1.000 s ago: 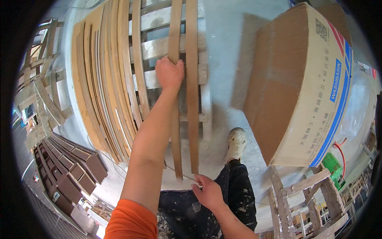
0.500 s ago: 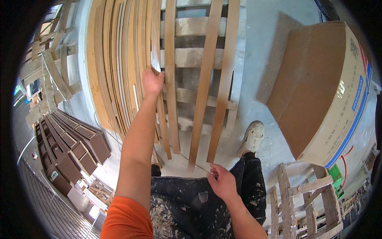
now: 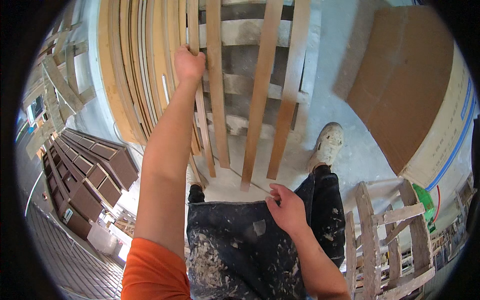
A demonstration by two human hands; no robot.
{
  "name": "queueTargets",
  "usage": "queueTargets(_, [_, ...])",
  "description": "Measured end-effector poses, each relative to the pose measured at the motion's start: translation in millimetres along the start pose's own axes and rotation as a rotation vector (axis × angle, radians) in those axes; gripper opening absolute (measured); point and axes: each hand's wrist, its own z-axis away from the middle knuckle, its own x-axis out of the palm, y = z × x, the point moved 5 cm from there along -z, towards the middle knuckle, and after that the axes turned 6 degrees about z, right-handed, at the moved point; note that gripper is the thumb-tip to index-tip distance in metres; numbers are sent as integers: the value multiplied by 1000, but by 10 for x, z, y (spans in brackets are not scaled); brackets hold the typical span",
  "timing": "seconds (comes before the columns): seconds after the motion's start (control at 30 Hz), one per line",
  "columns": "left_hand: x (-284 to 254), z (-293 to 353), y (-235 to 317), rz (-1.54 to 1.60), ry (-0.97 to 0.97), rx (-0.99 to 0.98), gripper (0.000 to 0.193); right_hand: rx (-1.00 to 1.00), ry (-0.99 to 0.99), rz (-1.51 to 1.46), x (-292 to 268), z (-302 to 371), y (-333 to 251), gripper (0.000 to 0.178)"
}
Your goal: The person carries a large flat board and places it on a workbench. They then select several thin wooden strips from a rack and arrange them. The person uses an angle grinder to sand the edges of a shaped wooden piece on the bench, then lifts and repositions the piece to continue sanding.
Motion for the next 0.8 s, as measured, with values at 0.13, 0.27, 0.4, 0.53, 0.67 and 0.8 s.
queueTargets(0.13, [-10,47,172,-118,6,-31,53,-2,2,3,15,-44,21,38])
queueTargets(0.27, [-74,265,467,-70,161,109,55,-12,11,-7,48,-21,79,39])
queueTargets(0.4, [120,327,793,-17,97,156,59,19,-13,-2,33,-31,56,40])
queueTargets(0.53, [162,205,846,60,106,17,61,0,-9,-1,17,-40,38,41])
queueTargets(0.67, [140,174,872,117,88,-1,58,10,-13,3,-43,-34,-23,41])
queueTargets(0.8, [234,293,956,213,83,0,55,5,-8,-11,-25,-32,0,41])
